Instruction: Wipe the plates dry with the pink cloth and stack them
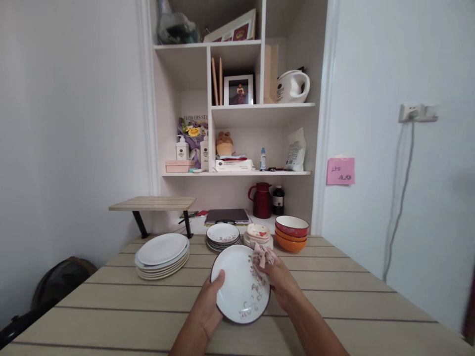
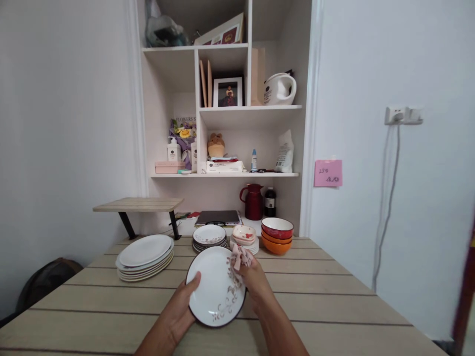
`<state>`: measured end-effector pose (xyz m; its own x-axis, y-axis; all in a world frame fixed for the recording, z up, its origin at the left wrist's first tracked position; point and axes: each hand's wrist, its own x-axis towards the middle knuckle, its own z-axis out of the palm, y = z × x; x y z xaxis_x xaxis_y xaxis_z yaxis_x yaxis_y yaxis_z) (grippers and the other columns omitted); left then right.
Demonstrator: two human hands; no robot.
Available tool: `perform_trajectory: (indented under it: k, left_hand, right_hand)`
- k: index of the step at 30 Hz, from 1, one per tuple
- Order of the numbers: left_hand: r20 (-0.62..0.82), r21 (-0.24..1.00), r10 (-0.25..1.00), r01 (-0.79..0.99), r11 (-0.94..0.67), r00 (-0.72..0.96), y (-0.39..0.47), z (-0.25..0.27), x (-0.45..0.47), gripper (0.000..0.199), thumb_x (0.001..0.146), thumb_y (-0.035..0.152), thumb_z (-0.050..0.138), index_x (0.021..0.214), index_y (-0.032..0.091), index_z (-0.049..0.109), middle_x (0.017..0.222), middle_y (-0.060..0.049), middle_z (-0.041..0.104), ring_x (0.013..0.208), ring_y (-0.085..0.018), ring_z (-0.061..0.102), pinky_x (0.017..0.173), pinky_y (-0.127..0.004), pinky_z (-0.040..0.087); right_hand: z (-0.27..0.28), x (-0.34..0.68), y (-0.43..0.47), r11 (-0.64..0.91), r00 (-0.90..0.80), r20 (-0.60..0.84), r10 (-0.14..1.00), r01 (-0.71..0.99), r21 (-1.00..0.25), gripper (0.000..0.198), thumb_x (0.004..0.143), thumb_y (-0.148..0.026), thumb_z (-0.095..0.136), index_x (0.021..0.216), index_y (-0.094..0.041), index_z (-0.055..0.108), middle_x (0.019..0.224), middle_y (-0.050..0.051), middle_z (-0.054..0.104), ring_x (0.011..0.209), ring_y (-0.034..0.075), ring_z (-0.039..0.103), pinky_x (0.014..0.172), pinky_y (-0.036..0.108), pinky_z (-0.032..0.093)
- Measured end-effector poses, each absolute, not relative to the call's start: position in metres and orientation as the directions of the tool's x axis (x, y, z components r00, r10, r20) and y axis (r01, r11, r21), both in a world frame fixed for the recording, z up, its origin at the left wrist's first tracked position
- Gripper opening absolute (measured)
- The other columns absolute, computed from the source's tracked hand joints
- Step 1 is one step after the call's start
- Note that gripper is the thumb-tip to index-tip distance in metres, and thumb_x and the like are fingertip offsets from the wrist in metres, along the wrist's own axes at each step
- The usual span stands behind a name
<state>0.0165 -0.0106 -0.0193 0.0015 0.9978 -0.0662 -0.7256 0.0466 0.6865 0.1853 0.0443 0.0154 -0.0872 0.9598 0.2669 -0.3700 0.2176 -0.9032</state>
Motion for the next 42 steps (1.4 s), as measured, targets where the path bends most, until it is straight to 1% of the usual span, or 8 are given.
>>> perform_trajectory:
  k: [4, 10, 19, 24, 28, 32, 36, 42]
  left_hand:
    - [-0.040, 0.579, 0.998, -0.816, -0.012, -0.042, 0.001, -0.024, 0.012, 0.071, 0.079, 0.023, 0.069, 0.142, 0.009, 0.040, 0.116, -0.021, 0.067, 0.112, -0.033, 0.061, 0.103, -0.049, 0.044]
    - [-0.034, 0.536, 0.986, -0.835, -0.120, -0.164, 0.010, -0.029, 0.005, 0.061, 0.085, 0.021, 0.062, 0.142, 0.014, 0.040, 0.118, -0.017, 0.067, 0.113, -0.030, 0.061, 0.104, -0.047, 0.044]
    - [-0.053, 0.575, 0.976, -0.805, -0.144, -0.213, 0.001, -0.018, 0.017, 0.058, 0.084, 0.022, 0.063, 0.139, 0.015, 0.045, 0.121, -0.017, 0.066, 0.114, -0.030, 0.061, 0.103, -0.045, 0.046]
    - [0.073, 0.618, 0.995, -0.780, -0.094, -0.063, -0.013, -0.004, 0.021, 0.065, 0.082, 0.018, 0.066, 0.142, 0.018, 0.040, 0.129, -0.015, 0.061, 0.120, -0.027, 0.057, 0.106, -0.041, 0.043]
    - [0.131, 0.688, 0.991, -0.723, -0.069, 0.030, -0.019, 0.001, 0.015, 0.068, 0.082, 0.018, 0.067, 0.143, 0.024, 0.038, 0.131, -0.012, 0.061, 0.120, -0.026, 0.057, 0.105, -0.039, 0.042]
    - [0.076, 0.728, 0.996, -0.685, -0.029, 0.038, -0.019, -0.001, 0.009, 0.069, 0.079, 0.021, 0.070, 0.142, 0.025, 0.041, 0.127, -0.011, 0.063, 0.115, -0.027, 0.061, 0.102, -0.041, 0.044]
    - [-0.064, 0.817, 0.997, -0.571, 0.079, 0.047, -0.017, -0.012, 0.008, 0.062, 0.075, 0.022, 0.074, 0.131, 0.008, 0.052, 0.112, -0.020, 0.070, 0.108, -0.032, 0.064, 0.097, -0.042, 0.047]
    - [-0.105, 0.762, 0.994, -0.641, 0.087, 0.010, -0.008, -0.020, 0.011, 0.058, 0.075, 0.026, 0.074, 0.125, 0.003, 0.056, 0.103, -0.021, 0.072, 0.103, -0.033, 0.067, 0.097, -0.045, 0.048]
  right_hand:
    - [0.007, 0.168, 0.045, 0.011, -0.108, 0.084, 0.991, -0.546, -0.838, 0.055, 0.050, -0.023, 0.082, 0.103, -0.021, 0.065, 0.095, 0.004, 0.074, 0.087, 0.024, 0.068, 0.072, 0.031, 0.053]
    - [-0.013, 0.132, 0.042, -0.031, -0.091, 0.047, 0.995, -0.705, -0.708, 0.061, 0.046, -0.021, 0.085, 0.103, -0.021, 0.063, 0.091, 0.004, 0.075, 0.086, 0.024, 0.069, 0.070, 0.030, 0.054]
    - [-0.009, 0.130, 0.031, -0.130, -0.105, -0.079, 0.991, -0.699, -0.703, 0.060, 0.046, -0.020, 0.083, 0.101, -0.024, 0.059, 0.078, -0.001, 0.074, 0.065, 0.019, 0.069, 0.058, 0.028, 0.053]
    - [0.009, 0.163, 0.043, -0.089, -0.069, -0.059, 0.996, -0.625, -0.775, 0.062, 0.046, -0.017, 0.081, 0.104, -0.023, 0.059, 0.080, 0.000, 0.074, 0.065, 0.018, 0.067, 0.059, 0.028, 0.052]
    - [0.020, 0.194, 0.048, 0.034, -0.131, 0.110, 0.985, -0.484, -0.875, 0.055, 0.052, -0.019, 0.077, 0.105, -0.021, 0.061, 0.089, 0.003, 0.074, 0.074, 0.020, 0.067, 0.065, 0.029, 0.051]
    - [0.024, 0.204, 0.042, 0.151, -0.236, 0.234, 0.943, -0.323, -0.934, 0.053, 0.059, -0.020, 0.069, 0.111, -0.021, 0.063, 0.100, 0.004, 0.073, 0.091, 0.023, 0.064, 0.076, 0.031, 0.049]
    - [0.024, 0.198, 0.037, 0.184, -0.366, 0.261, 0.893, -0.231, -0.955, 0.049, 0.063, -0.021, 0.065, 0.111, -0.021, 0.064, 0.098, 0.004, 0.073, 0.089, 0.023, 0.063, 0.079, 0.034, 0.048]
    - [0.014, 0.191, 0.047, 0.200, -0.253, 0.278, 0.927, -0.295, -0.934, 0.059, 0.063, -0.023, 0.070, 0.121, -0.022, 0.059, 0.112, 0.006, 0.070, 0.101, 0.025, 0.061, 0.085, 0.036, 0.047]
